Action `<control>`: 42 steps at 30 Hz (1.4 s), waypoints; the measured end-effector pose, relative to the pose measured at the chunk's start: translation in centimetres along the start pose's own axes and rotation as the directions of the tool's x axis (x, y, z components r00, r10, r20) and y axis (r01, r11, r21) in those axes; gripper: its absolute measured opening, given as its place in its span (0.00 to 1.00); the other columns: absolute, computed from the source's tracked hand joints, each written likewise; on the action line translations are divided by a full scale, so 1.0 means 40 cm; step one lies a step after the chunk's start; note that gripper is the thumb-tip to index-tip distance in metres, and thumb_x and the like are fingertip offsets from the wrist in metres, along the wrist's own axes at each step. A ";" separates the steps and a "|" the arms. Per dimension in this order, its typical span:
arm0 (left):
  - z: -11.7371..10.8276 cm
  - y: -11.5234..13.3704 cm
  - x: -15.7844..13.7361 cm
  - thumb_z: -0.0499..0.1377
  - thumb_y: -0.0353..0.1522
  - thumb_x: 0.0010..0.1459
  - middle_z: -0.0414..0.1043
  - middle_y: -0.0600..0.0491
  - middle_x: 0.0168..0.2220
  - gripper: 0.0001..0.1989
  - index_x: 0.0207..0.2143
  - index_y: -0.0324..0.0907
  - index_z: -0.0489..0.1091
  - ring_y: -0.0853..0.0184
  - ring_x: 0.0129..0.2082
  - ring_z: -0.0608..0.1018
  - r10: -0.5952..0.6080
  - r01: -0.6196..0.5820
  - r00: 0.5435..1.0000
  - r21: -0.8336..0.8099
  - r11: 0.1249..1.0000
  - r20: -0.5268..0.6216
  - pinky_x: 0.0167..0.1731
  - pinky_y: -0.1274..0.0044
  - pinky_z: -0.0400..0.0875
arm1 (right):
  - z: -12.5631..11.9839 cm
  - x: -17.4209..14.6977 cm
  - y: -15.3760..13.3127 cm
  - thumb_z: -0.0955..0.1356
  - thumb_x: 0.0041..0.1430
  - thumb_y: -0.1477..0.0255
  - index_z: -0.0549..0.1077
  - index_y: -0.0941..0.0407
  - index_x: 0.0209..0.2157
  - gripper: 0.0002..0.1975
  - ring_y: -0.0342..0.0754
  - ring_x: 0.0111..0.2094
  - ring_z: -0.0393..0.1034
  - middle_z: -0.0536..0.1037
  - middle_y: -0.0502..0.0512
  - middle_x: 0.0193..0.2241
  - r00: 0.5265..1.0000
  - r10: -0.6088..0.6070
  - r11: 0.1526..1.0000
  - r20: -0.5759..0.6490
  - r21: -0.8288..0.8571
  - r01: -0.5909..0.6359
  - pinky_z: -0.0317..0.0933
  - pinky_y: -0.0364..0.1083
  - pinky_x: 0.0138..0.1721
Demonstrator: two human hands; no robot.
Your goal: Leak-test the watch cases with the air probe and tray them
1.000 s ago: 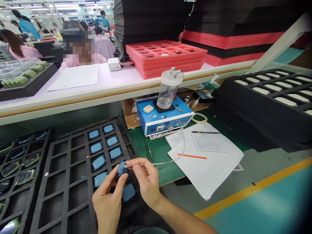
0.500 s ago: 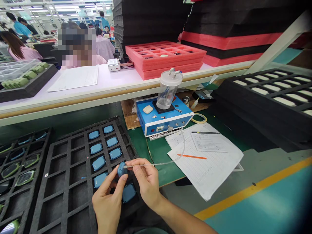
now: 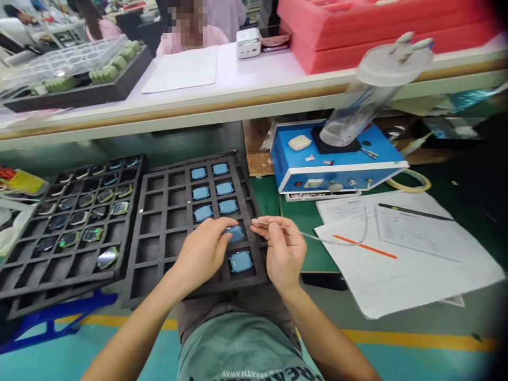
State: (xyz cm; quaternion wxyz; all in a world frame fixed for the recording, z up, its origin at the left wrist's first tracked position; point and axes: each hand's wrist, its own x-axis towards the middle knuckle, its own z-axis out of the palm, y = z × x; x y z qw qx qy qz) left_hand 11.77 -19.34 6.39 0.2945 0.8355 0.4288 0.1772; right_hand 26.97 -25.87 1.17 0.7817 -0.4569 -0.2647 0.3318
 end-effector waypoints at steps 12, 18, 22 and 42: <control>0.035 -0.041 -0.262 0.63 0.32 0.66 0.78 0.50 0.39 0.07 0.45 0.42 0.70 0.60 0.37 0.77 0.276 -0.241 0.960 0.361 0.901 -0.046 0.37 0.69 0.64 | 0.010 0.000 -0.023 0.73 0.65 0.65 0.79 0.57 0.38 0.09 0.46 0.33 0.81 0.84 0.55 0.34 0.999 0.024 0.998 -0.041 -0.061 -0.027 0.77 0.47 0.38; 0.111 -0.015 -0.260 0.61 0.28 0.67 0.75 0.53 0.34 0.02 0.40 0.42 0.69 0.62 0.33 0.74 0.283 -0.239 0.957 0.393 0.888 -0.058 0.35 0.68 0.58 | 0.047 -0.005 -0.062 0.76 0.60 0.66 0.78 0.56 0.37 0.09 0.45 0.30 0.80 0.82 0.50 0.31 0.998 -0.028 1.000 -0.060 -0.010 0.027 0.77 0.46 0.35; 0.103 -0.011 -0.258 0.67 0.39 0.64 0.77 0.53 0.35 0.11 0.38 0.41 0.71 0.62 0.36 0.76 0.280 -0.265 0.960 0.326 0.908 -0.001 0.35 0.69 0.61 | 0.035 -0.013 -0.040 0.77 0.56 0.65 0.78 0.58 0.35 0.12 0.44 0.29 0.79 0.81 0.50 0.29 0.999 0.009 0.997 -0.032 -0.076 -0.011 0.76 0.45 0.36; -0.538 -0.557 0.094 0.63 0.42 0.68 0.75 0.44 0.54 0.18 0.52 0.39 0.74 0.56 0.53 0.79 -0.521 0.598 0.752 0.086 0.797 -0.404 0.55 0.57 0.74 | 0.002 -0.020 0.024 0.79 0.55 0.58 0.79 0.58 0.37 0.19 0.46 0.32 0.79 0.82 0.54 0.31 0.995 0.101 0.981 0.007 -0.167 -0.098 0.75 0.47 0.36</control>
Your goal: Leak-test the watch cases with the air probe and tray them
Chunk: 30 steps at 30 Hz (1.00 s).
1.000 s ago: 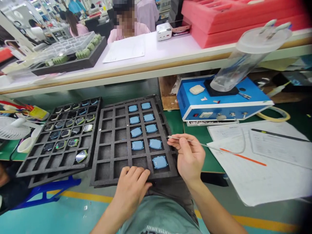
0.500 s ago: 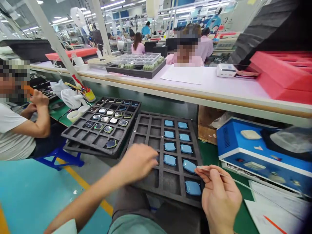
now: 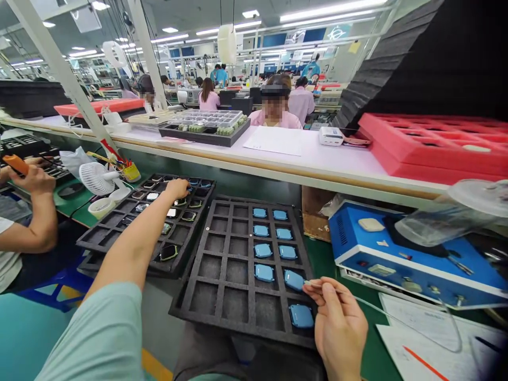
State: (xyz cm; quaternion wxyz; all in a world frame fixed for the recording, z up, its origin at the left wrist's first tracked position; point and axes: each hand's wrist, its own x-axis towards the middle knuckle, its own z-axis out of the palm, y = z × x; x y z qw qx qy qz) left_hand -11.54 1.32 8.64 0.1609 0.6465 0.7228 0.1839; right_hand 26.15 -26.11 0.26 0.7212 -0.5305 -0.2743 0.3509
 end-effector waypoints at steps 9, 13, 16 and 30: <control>0.107 0.191 -0.347 0.61 0.34 0.61 0.83 0.44 0.45 0.17 0.51 0.36 0.76 0.56 0.46 0.84 0.136 -0.111 0.990 -0.422 0.900 0.029 0.50 0.66 0.77 | 0.010 -0.009 -0.011 0.74 0.63 0.57 0.78 0.57 0.40 0.17 0.48 0.33 0.79 0.81 0.53 0.32 0.999 -0.044 0.996 0.001 -0.071 0.044 0.75 0.49 0.38; 0.221 0.304 -0.592 0.63 0.39 0.59 0.84 0.44 0.45 0.19 0.50 0.39 0.76 0.57 0.45 0.85 0.182 0.000 0.971 -0.768 0.641 0.152 0.46 0.70 0.79 | 0.015 -0.010 -0.012 0.71 0.67 0.58 0.79 0.56 0.40 0.15 0.49 0.37 0.80 0.82 0.56 0.35 0.996 -0.090 0.989 0.029 -0.112 0.092 0.76 0.50 0.41; 0.288 0.375 -0.659 0.66 0.39 0.57 0.84 0.45 0.43 0.16 0.46 0.41 0.78 0.58 0.44 0.85 0.135 0.077 0.976 -0.851 0.520 0.171 0.46 0.71 0.78 | 0.014 -0.010 -0.017 0.70 0.69 0.60 0.80 0.55 0.39 0.13 0.49 0.39 0.81 0.83 0.56 0.38 0.987 -0.152 0.981 0.056 -0.114 0.158 0.77 0.50 0.42; 0.373 0.446 -0.677 0.70 0.36 0.53 0.85 0.48 0.44 0.17 0.46 0.43 0.84 0.58 0.42 0.85 0.109 0.081 0.980 -0.830 0.552 0.168 0.38 0.73 0.77 | 0.000 -0.007 -0.033 0.68 0.71 0.70 0.82 0.51 0.44 0.08 0.49 0.44 0.82 0.86 0.55 0.43 0.960 -0.243 0.953 0.142 -0.150 0.263 0.77 0.49 0.49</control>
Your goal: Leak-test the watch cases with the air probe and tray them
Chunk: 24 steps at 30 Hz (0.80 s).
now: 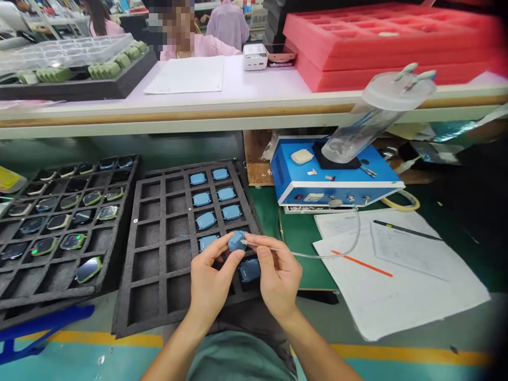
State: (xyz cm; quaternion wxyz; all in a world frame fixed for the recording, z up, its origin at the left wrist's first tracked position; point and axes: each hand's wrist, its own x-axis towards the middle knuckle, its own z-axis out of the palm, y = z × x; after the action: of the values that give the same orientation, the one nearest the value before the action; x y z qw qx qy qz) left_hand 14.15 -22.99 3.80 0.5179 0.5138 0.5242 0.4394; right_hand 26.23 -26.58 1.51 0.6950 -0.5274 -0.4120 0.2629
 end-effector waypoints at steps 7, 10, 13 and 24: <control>0.002 -0.009 0.004 0.70 0.37 0.53 0.85 0.51 0.43 0.18 0.47 0.44 0.84 0.62 0.37 0.83 0.002 -0.002 1.000 0.038 0.999 -0.002 0.37 0.75 0.75 | -0.004 -0.002 0.006 0.68 0.72 0.72 0.82 0.51 0.44 0.09 0.48 0.45 0.82 0.85 0.54 0.43 1.000 -0.031 0.999 -0.003 -0.031 0.031 0.77 0.48 0.49; 0.003 -0.010 0.003 0.71 0.37 0.53 0.85 0.52 0.42 0.18 0.47 0.45 0.84 0.64 0.36 0.83 0.006 -0.005 1.000 0.037 0.999 -0.006 0.36 0.77 0.74 | -0.005 -0.001 0.007 0.67 0.72 0.73 0.82 0.50 0.45 0.10 0.47 0.45 0.82 0.85 0.53 0.43 0.999 -0.039 0.999 0.009 -0.034 0.039 0.76 0.46 0.50; 0.004 -0.011 0.001 0.71 0.36 0.54 0.85 0.53 0.42 0.17 0.47 0.47 0.84 0.65 0.36 0.82 0.010 -0.010 1.000 0.029 1.000 -0.005 0.36 0.77 0.73 | -0.004 0.000 0.008 0.68 0.72 0.73 0.82 0.50 0.45 0.09 0.47 0.45 0.82 0.85 0.53 0.43 0.999 -0.042 0.998 0.007 -0.035 0.043 0.76 0.46 0.50; 0.000 -0.021 0.000 0.71 0.38 0.52 0.84 0.55 0.39 0.18 0.47 0.49 0.84 0.69 0.29 0.73 0.011 -0.008 1.000 0.089 0.996 -0.025 0.34 0.78 0.71 | -0.004 0.000 0.012 0.68 0.72 0.73 0.82 0.51 0.45 0.09 0.49 0.46 0.81 0.85 0.55 0.43 0.999 -0.030 0.999 0.009 0.020 0.030 0.76 0.49 0.50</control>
State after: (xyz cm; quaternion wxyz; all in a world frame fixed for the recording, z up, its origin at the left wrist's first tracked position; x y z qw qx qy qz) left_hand 14.08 -23.05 2.98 0.4858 0.5331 0.5472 0.4247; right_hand 26.39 -26.52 1.03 0.7022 -0.5127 -0.4206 0.2590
